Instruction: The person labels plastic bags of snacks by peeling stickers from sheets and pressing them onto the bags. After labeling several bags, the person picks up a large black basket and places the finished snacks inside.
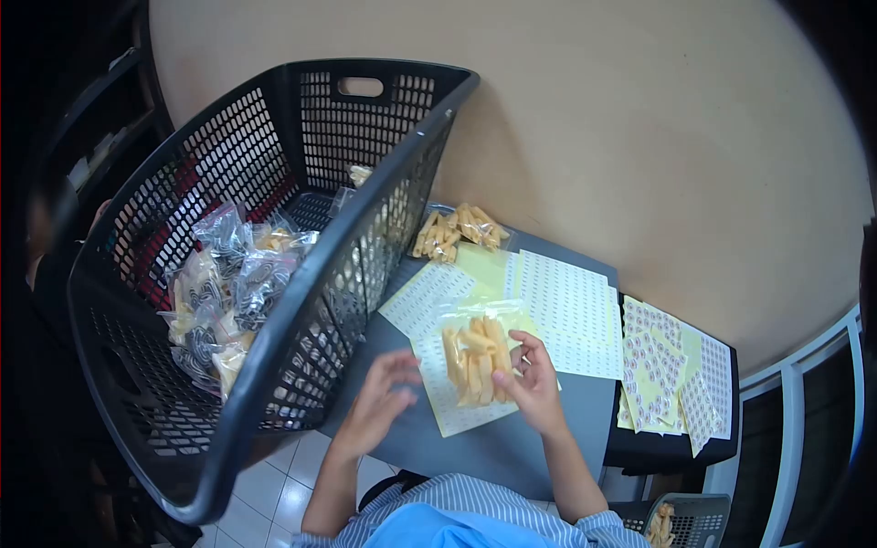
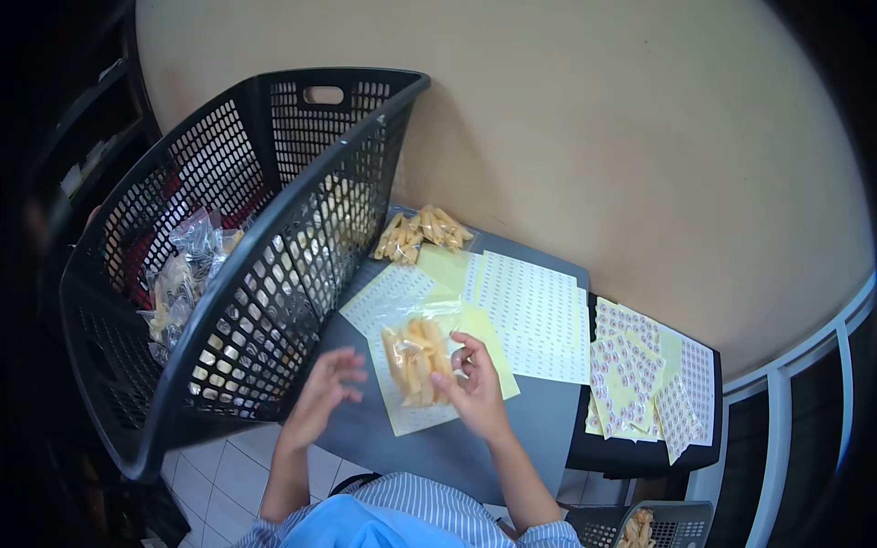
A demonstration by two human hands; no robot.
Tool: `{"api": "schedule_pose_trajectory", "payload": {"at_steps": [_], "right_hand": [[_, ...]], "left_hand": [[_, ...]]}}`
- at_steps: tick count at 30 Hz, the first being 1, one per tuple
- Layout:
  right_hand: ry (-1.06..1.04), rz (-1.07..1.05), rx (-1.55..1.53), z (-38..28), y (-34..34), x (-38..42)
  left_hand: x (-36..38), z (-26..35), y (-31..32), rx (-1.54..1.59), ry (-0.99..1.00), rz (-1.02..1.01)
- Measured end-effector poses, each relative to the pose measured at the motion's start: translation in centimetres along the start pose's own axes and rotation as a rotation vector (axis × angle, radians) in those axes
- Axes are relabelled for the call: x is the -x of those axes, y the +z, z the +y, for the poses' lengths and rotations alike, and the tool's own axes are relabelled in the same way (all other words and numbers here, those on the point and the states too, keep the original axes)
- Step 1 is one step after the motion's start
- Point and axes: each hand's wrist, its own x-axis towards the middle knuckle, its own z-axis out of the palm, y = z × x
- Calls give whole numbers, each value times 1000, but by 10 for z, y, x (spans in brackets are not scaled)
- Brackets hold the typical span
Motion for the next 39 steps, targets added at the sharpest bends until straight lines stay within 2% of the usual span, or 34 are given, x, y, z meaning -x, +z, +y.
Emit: {"api": "schedule_pose_trajectory", "payload": {"at_steps": [1, 4, 7, 9, 12, 15, 18, 22, 24, 28, 30, 37, 39], "right_hand": [[16, -6, -27, -11, 2, 12], [-25, -2, -41, -22, 2, 31], [-80, -16, -48, -31, -6, 38], [-297, -36, 44, -36, -15, 33], [-323, 96, -103, -60, -5, 25], [-347, 24, -84, -54, -7, 21], [-338, 33, -64, -59, -4, 22], [-404, 16, -15, -61, 0, 16], [-511, 14, 192, -66, 0, 12], [-485, 26, 210, -66, 1, 9], [-497, 43, 199, -63, 1, 8], [-529, 78, 267, -64, -2, 6], [-542, 87, 267, -59, -4, 4]], "left_hand": [[-16, -4, 13, 22, 66, 58], [-47, -2, 45, 102, 169, 3], [-48, -1, 63, 124, 191, -4], [-40, 5, 76, 136, 216, 42], [-33, 7, 82, -24, 350, 25], [-31, 9, 83, -65, 412, -27], [-33, 18, 87, -39, 504, 8], [-37, 16, 80, -62, 539, 22], [-38, 19, 80, -162, 536, 30], [-42, 17, 82, -231, 619, 30], [-44, 16, 84, -156, 660, 74], [-49, 10, 85, -146, 681, 56], [-49, 8, 86, -126, 595, 76]]}}
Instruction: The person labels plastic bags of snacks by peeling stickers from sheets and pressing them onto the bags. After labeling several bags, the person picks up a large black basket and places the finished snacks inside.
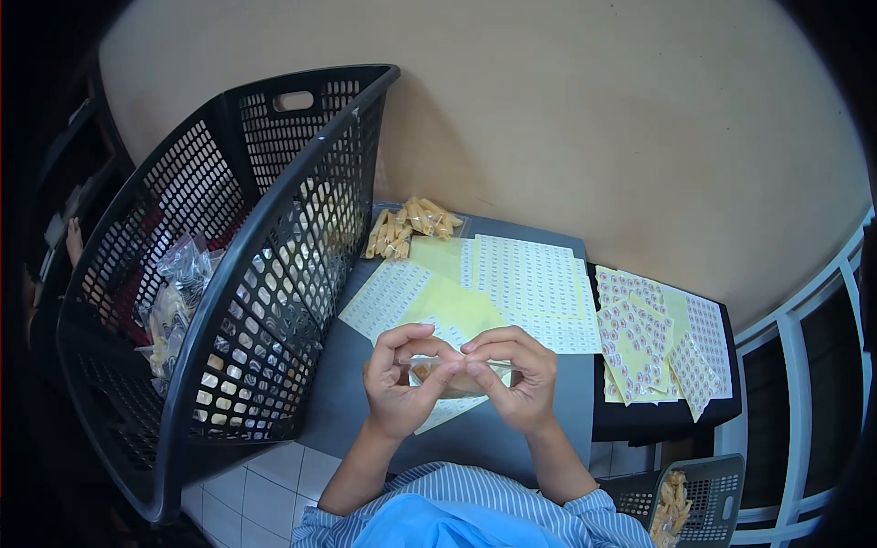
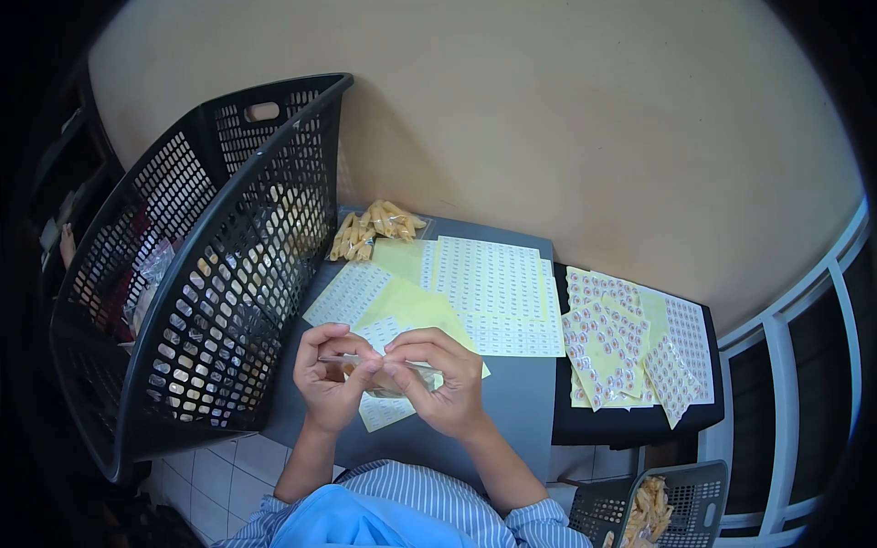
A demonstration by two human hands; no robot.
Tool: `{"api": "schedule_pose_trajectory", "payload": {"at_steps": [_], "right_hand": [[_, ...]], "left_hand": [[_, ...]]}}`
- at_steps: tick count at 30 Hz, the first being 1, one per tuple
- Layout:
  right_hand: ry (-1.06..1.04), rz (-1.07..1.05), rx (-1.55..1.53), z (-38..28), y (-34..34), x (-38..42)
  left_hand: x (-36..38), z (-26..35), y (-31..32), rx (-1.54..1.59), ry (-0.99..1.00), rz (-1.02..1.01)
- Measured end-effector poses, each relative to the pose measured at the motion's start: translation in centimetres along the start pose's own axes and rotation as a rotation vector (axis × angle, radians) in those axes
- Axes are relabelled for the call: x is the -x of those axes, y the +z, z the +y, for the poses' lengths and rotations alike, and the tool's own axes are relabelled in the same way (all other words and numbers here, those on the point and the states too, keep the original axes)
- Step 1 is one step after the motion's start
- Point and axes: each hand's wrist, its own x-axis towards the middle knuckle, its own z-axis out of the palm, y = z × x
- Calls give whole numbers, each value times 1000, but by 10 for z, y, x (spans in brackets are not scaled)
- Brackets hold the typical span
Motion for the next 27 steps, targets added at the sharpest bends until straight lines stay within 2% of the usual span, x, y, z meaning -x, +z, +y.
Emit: {"api": "schedule_pose_trajectory", "payload": {"at_steps": [4, 6, 8, 10, 14, 16, 17, 18, 20, 21, 22, 24, 26, 27], "right_hand": [[46, 32, -22, 7, 0, 7], [157, 25, -71, 12, -1, 13], [225, 56, -99, 19, -2, 22], [277, 54, -81, 25, -3, 31], [381, 117, -102, 27, 0, 54], [466, 191, -163, 28, 2, 65], [473, 193, -163, 31, 2, 71], [495, 166, -122, 36, 1, 77], [518, 139, -82, 41, -2, 82], [462, 178, -58, 42, -4, 82], [406, 217, -34, 45, -5, 82], [451, 227, 71, 59, -9, 82], [495, 234, 178, 70, -8, 75], [431, 170, 314, 75, -2, 66]], "left_hand": [[1, -4, 0, 74, -151, -25], [3, -7, -2, 126, -363, -39], [9, -18, -4, 129, -392, -77], [19, -26, -7, 154, -531, -87], [38, -32, -6, 130, -588, -131], [47, -32, -1, 390, -616, -94], [52, -35, -5, 281, -569, -198], [58, -37, -9, 283, -575, -197], [69, -42, -17, 46, -798, -393], [70, -45, -16, 67, -810, -311], [69, -51, -18, 67, -811, -312], [58, -65, -24, 452, -850, 96], [29, -70, -31, 626, -1013, 208], [17, -83, -38, 742, -985, 168]]}}
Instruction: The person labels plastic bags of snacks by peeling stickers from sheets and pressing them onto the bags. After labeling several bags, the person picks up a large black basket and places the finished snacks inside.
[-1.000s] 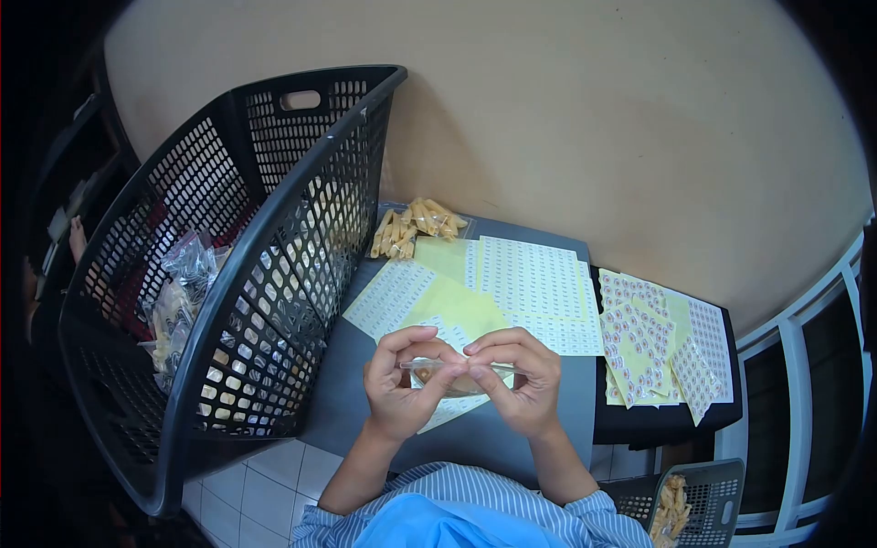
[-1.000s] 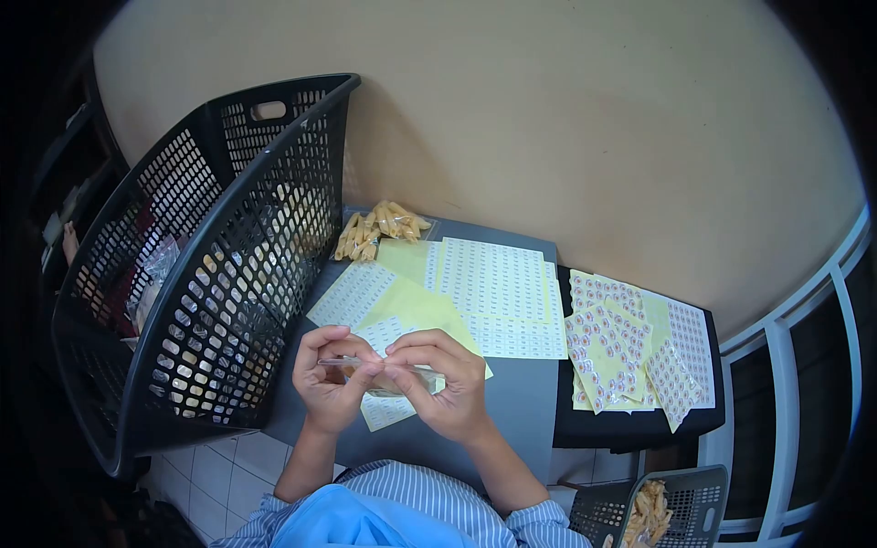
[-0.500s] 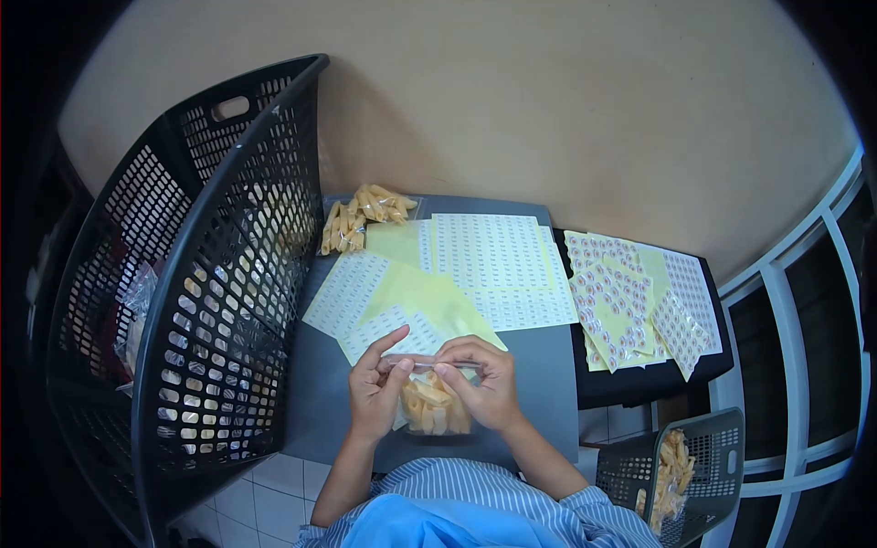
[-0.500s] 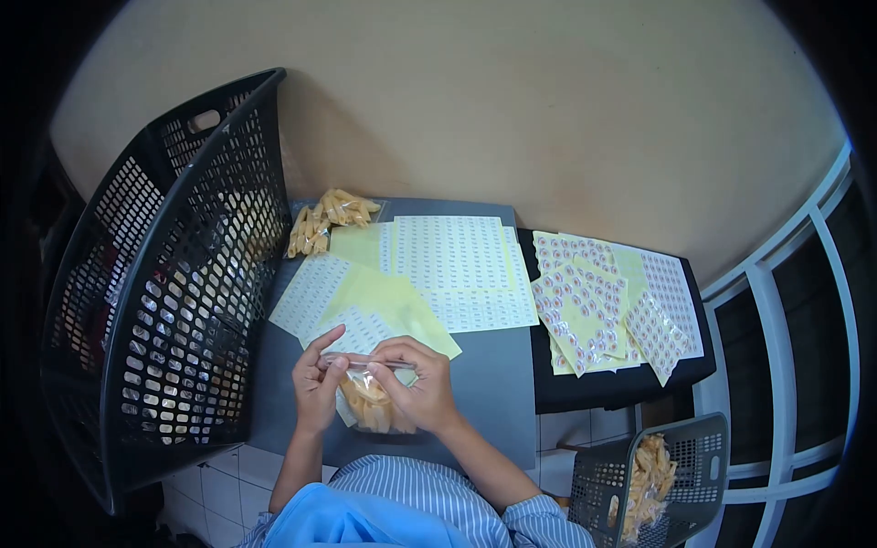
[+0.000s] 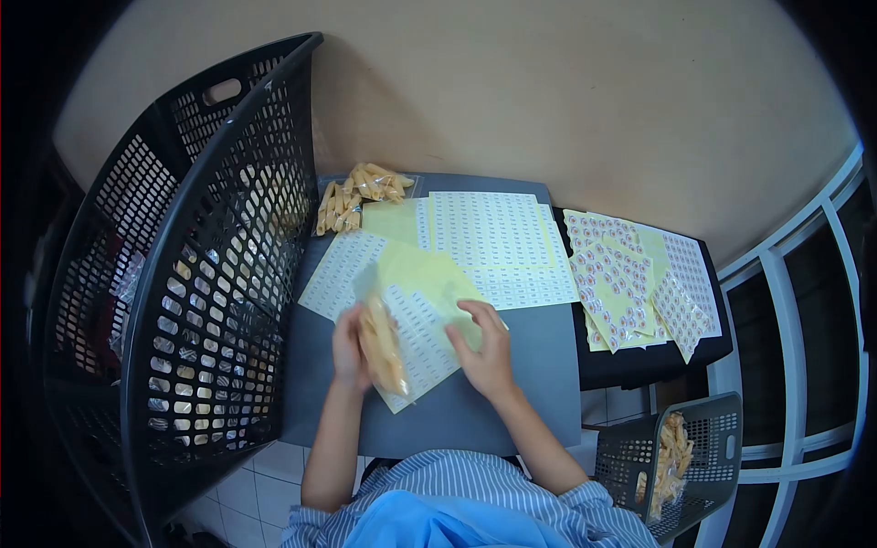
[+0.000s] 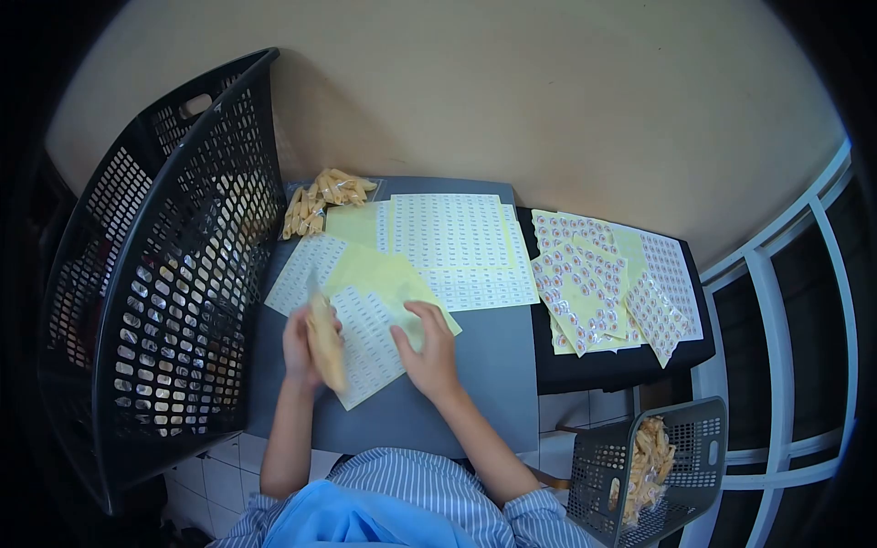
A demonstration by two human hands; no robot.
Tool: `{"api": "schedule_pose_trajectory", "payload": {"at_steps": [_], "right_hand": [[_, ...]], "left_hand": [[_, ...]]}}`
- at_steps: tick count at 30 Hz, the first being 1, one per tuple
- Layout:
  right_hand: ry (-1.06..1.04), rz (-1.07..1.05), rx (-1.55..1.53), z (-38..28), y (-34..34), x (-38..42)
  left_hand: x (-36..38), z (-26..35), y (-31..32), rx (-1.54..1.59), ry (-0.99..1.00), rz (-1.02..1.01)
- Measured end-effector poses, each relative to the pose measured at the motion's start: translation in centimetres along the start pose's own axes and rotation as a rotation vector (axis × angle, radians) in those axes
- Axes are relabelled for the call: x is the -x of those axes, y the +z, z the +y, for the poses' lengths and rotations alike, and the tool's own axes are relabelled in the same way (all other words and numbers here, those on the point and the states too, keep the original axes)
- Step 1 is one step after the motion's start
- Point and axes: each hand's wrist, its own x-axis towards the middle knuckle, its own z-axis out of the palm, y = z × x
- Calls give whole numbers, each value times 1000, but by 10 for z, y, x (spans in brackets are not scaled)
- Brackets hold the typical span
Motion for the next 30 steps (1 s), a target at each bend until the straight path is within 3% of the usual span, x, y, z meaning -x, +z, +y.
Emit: {"api": "schedule_pose_trajectory", "payload": {"at_steps": [2, 4, 16, 30], "right_hand": [[-84, -19, 137, 2, 17, -10], [-79, -72, 230, 12, 34, -19], [-199, -83, 494, 33, 61, -35], [-201, -30, 482, 34, 68, -38]], "left_hand": [[-27, 7, -12, 76, -8, -93], [-44, 8, -18, 482, -114, -125], [-64, -4, -36, 313, -74, -78], [-67, -9, -36, 241, -44, -23]]}}
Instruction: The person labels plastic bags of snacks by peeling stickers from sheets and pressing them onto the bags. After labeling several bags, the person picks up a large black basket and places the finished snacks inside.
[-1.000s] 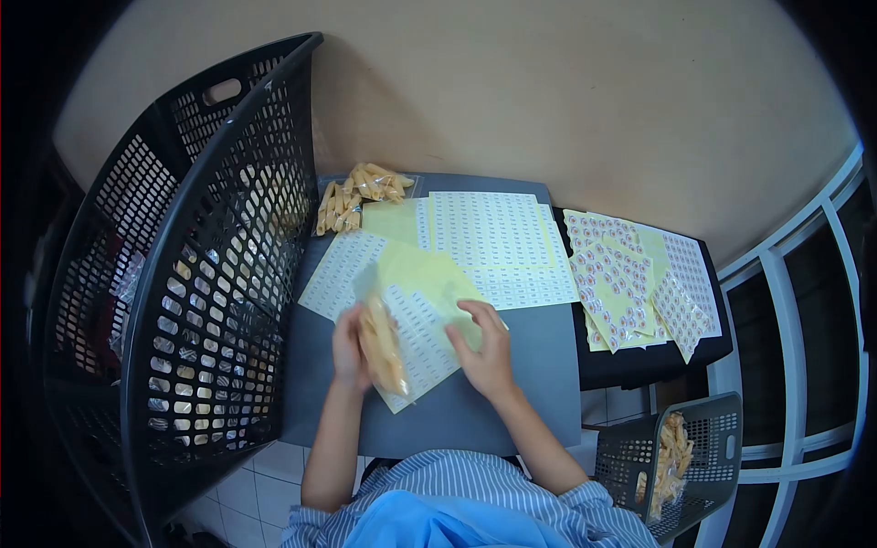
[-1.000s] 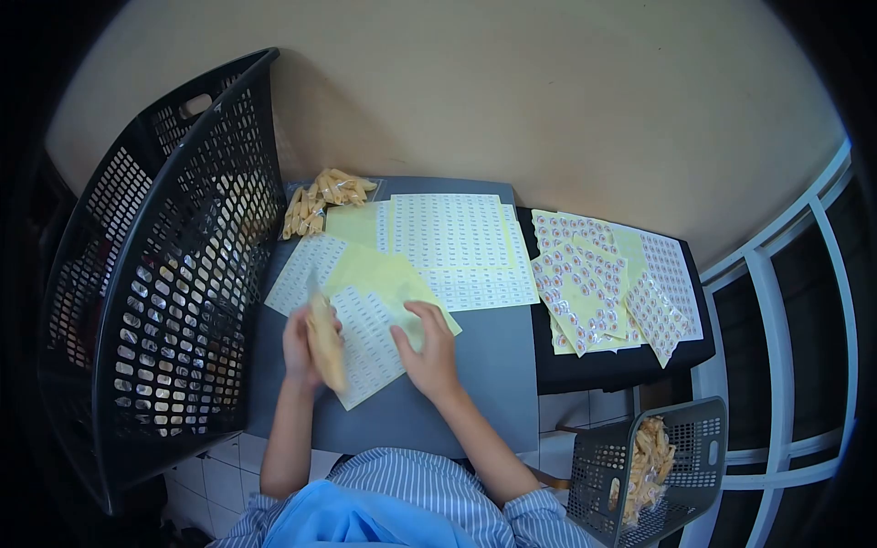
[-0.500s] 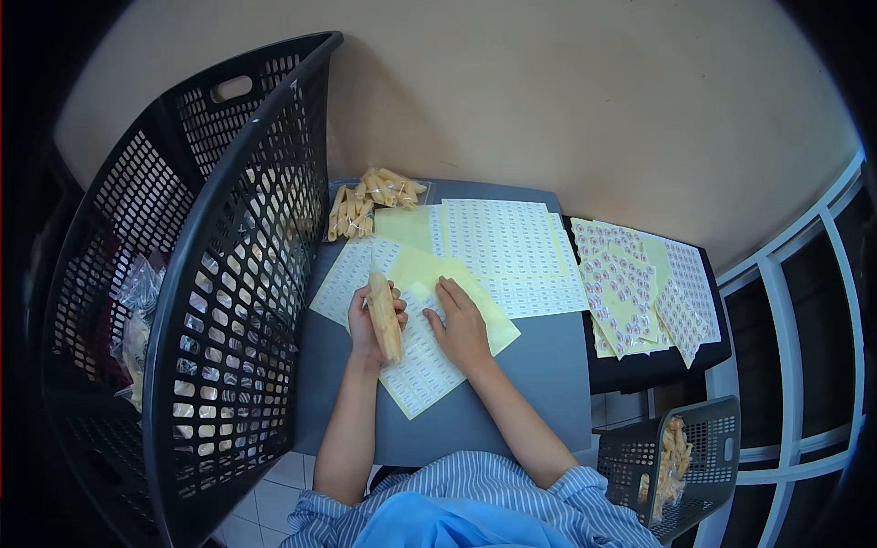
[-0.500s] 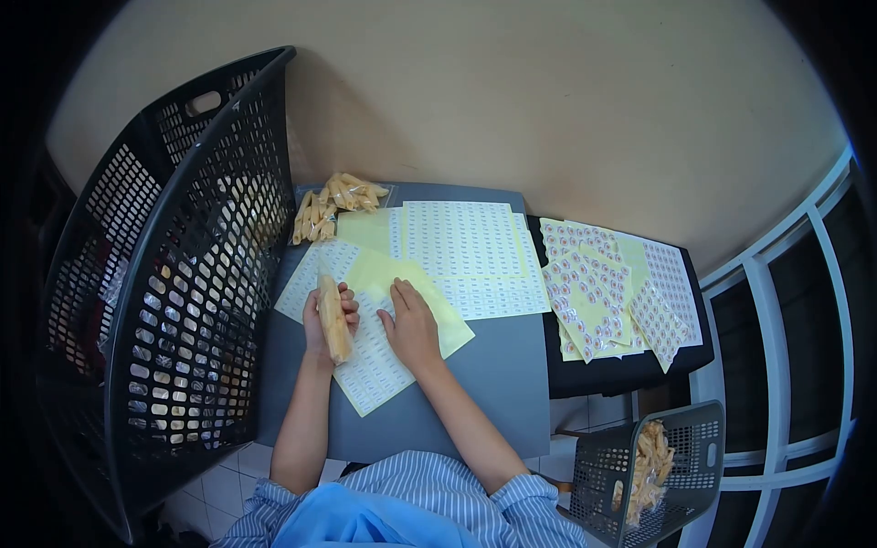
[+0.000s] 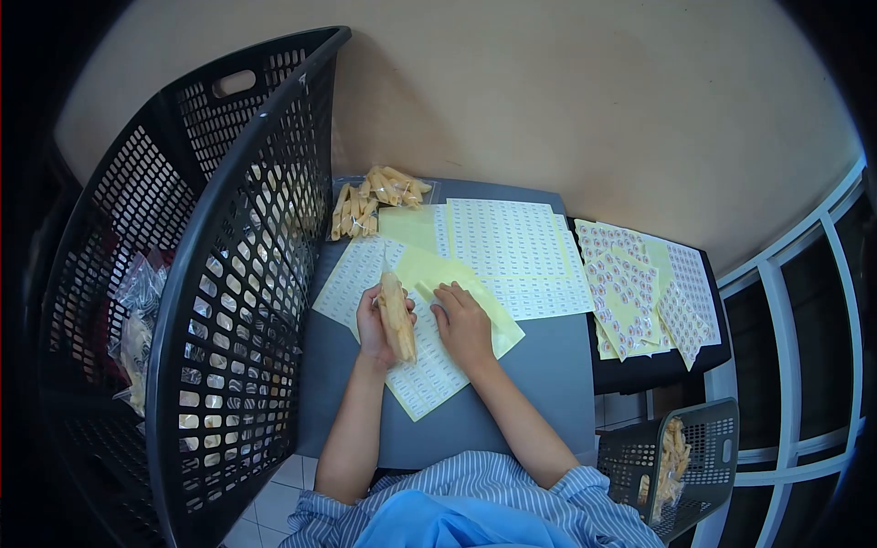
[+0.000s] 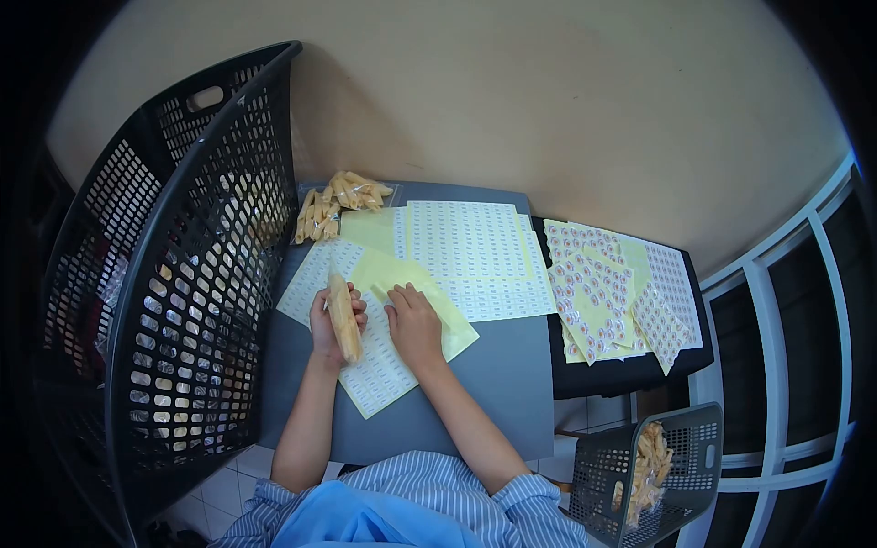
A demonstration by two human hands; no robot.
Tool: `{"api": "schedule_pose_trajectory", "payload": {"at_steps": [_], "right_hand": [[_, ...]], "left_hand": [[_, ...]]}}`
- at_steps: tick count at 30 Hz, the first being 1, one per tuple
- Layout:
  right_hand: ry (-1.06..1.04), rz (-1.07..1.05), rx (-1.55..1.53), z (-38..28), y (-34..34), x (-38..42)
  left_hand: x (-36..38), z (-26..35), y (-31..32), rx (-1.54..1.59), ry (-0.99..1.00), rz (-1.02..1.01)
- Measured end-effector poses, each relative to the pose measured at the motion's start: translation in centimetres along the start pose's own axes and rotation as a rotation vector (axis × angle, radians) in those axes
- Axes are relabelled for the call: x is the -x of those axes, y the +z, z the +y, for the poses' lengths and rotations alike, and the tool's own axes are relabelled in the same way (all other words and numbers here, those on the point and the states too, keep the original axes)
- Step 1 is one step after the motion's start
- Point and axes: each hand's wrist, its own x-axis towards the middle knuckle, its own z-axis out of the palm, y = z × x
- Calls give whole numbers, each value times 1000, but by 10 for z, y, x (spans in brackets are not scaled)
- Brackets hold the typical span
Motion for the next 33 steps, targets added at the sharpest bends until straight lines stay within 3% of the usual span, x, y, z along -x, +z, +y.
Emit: {"api": "schedule_pose_trajectory", "payload": {"at_steps": [8, 11, 13, 14, 15, 17, 26, 33], "right_hand": [[76, -1, -25, -3, 2, -5], [45, -25, -27, -4, -4, -8], [151, -11, -401, 5, -7, -9], [317, 68, -563, 8, -7, -8], [319, 69, -565, 13, -11, -8], [510, 325, -932, 16, -27, -14], [97, 95, -574, -64, -69, -22], [76, 146, -565, -71, -72, -16]], "left_hand": [[5, -1, 7, -72, 16, 14], [4, -8, 15, -142, 137, 146], [0, -11, 17, -240, 391, 109], [4, -9, 18, -262, 411, 55], [3, -9, 17, -265, 410, 56], [1, -12, 18, -432, 568, 15], [35, -24, 58, -759, 702, -55], [60, -38, 75, -829, 750, -8]]}}
